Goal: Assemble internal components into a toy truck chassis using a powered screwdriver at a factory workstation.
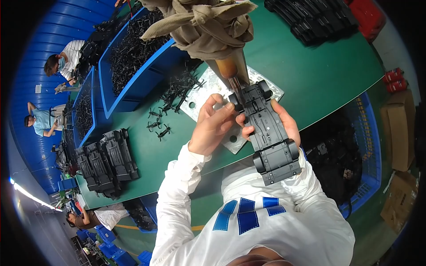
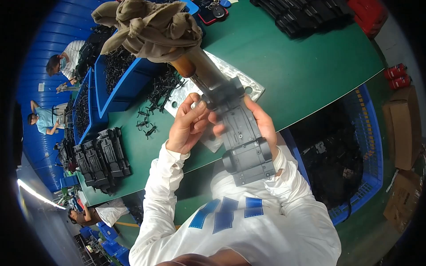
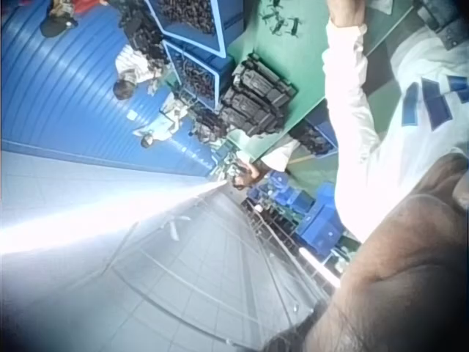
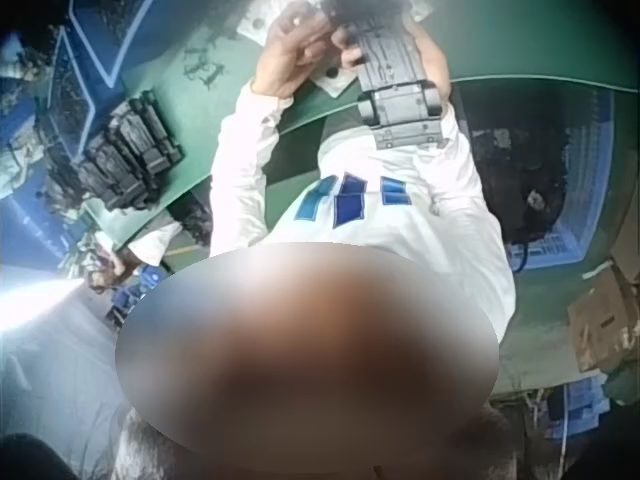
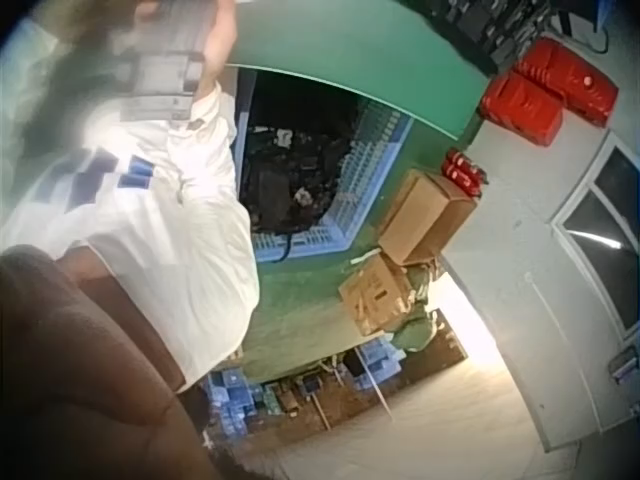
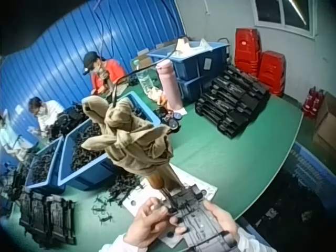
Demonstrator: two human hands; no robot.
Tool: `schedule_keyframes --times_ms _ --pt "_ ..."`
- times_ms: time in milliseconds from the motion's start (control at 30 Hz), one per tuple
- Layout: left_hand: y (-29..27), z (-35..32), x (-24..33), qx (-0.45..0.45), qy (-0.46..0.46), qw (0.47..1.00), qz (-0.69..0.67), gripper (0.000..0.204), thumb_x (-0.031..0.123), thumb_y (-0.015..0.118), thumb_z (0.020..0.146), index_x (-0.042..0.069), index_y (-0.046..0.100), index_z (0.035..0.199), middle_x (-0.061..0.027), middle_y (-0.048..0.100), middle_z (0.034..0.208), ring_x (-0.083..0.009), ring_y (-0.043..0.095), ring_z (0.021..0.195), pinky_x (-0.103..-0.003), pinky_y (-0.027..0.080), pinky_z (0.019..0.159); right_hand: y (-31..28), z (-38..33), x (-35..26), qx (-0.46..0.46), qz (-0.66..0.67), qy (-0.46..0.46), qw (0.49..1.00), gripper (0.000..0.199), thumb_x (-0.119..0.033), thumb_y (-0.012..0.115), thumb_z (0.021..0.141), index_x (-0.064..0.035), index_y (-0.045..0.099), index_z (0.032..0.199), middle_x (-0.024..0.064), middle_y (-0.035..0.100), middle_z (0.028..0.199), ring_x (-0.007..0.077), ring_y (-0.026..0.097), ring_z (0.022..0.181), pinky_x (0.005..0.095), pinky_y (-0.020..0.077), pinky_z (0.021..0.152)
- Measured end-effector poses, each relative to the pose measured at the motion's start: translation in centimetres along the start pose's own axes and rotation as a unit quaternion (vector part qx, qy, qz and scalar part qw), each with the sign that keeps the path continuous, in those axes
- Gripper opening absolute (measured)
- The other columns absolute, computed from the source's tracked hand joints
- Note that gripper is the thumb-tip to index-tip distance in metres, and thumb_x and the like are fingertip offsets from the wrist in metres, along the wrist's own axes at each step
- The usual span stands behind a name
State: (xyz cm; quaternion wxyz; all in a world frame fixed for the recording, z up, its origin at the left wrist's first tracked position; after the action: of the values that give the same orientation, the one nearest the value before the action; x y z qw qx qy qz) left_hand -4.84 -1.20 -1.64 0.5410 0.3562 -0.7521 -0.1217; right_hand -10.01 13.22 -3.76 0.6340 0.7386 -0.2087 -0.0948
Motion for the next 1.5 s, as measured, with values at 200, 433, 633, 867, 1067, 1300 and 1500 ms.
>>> schedule_keyframes --times_ms 200,433,633,867,1067,1300,1500 --pt "-0.58 0.08 0.05 -0.021 -0.013 1.000 0.000 0.019 0.009 0.061 0.095 0.014 0.043 0.100 0.0008 0.053 0.077 -0.0051 0.041 0.056 -0.018 0.031 0.052 -0.49 -0.08 -0.19 0.004 0.004 -0.002 1.000 0.055 -0.036 0.037 0.104 0.0070 0.041 0.138 0.0291 0.053 0.124 0.0363 0.055 0.102 0.0398 0.0484 0.081" --pt "-0.42 -0.03 0.08 -0.037 -0.025 0.999 0.003 0.022 0.008 0.060 0.096 0.015 0.039 0.098 -0.0021 0.058 0.087 -0.0087 0.052 0.067 -0.020 0.035 0.057 -0.34 -0.11 -0.31 0.005 -0.004 0.002 1.000 0.055 -0.036 0.038 0.104 0.0074 0.040 0.139 0.0288 0.052 0.127 0.0364 0.054 0.104 0.0394 0.0480 0.081" --pt "-0.50 0.03 0.13 -0.045 -0.024 0.999 0.000 0.020 0.008 0.059 0.096 0.014 0.040 0.097 -0.0035 0.059 0.088 -0.0088 0.053 0.069 -0.020 0.035 0.055 -0.13 0.01 -0.22 0.007 -0.001 0.000 1.000 0.056 -0.036 0.039 0.104 0.0068 0.039 0.140 0.0264 0.052 0.129 0.0354 0.053 0.108 0.0389 0.0472 0.081" --pt "-0.26 0.05 0.17 -0.056 -0.026 0.998 -0.012 0.021 0.008 0.059 0.095 0.014 0.039 0.096 -0.0046 0.059 0.086 -0.0098 0.052 0.067 -0.020 0.036 0.055 -0.21 -0.12 -0.32 0.020 -0.026 -0.015 0.999 0.056 -0.035 0.038 0.104 0.0067 0.039 0.140 0.0265 0.052 0.129 0.0353 0.053 0.108 0.0389 0.0471 0.081" --pt "0.02 -0.04 0.08 -0.027 -0.020 0.999 -0.017 0.022 0.007 0.059 0.095 0.014 0.038 0.094 -0.0037 0.058 0.083 -0.0065 0.041 0.058 -0.021 0.038 0.058 -0.25 -0.13 -0.34 0.030 -0.038 -0.019 0.999 0.055 -0.035 0.038 0.104 0.0064 0.039 0.140 0.0264 0.052 0.129 0.0356 0.053 0.107 0.0388 0.0471 0.080" --pt "-0.08 0.00 0.18 -0.028 -0.024 0.999 -0.006 0.022 0.008 0.060 0.095 0.014 0.038 0.092 -0.0021 0.056 0.082 -0.0049 0.037 0.056 -0.021 0.038 0.058 -0.20 -0.10 -0.30 0.028 -0.038 -0.020 0.999 0.055 -0.035 0.038 0.104 0.0058 0.039 0.140 0.0264 0.052 0.129 0.0353 0.053 0.108 0.0386 0.0471 0.080" --pt "0.16 -0.20 0.41 -0.042 -0.030 0.999 -0.005 0.023 0.009 0.060 0.095 0.014 0.037 0.091 -0.0026 0.055 0.082 -0.0087 0.047 0.063 -0.022 0.042 0.061 -0.02 -0.09 -0.21 0.025 -0.027 -0.016 0.999 0.055 -0.035 0.039 0.104 0.0057 0.039 0.141 0.0260 0.051 0.130 0.0347 0.052 0.108 0.0383 0.0470 0.080"
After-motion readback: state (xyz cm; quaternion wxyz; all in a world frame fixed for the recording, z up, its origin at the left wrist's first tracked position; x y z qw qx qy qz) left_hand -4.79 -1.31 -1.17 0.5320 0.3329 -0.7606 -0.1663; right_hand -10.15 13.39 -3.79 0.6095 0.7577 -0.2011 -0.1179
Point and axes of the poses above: each hand's wrist, its own z-axis towards the middle knuckle, its own y-axis out of the palm, x = y × z, the point moved 4 cm from there along z, towards the middle knuckle
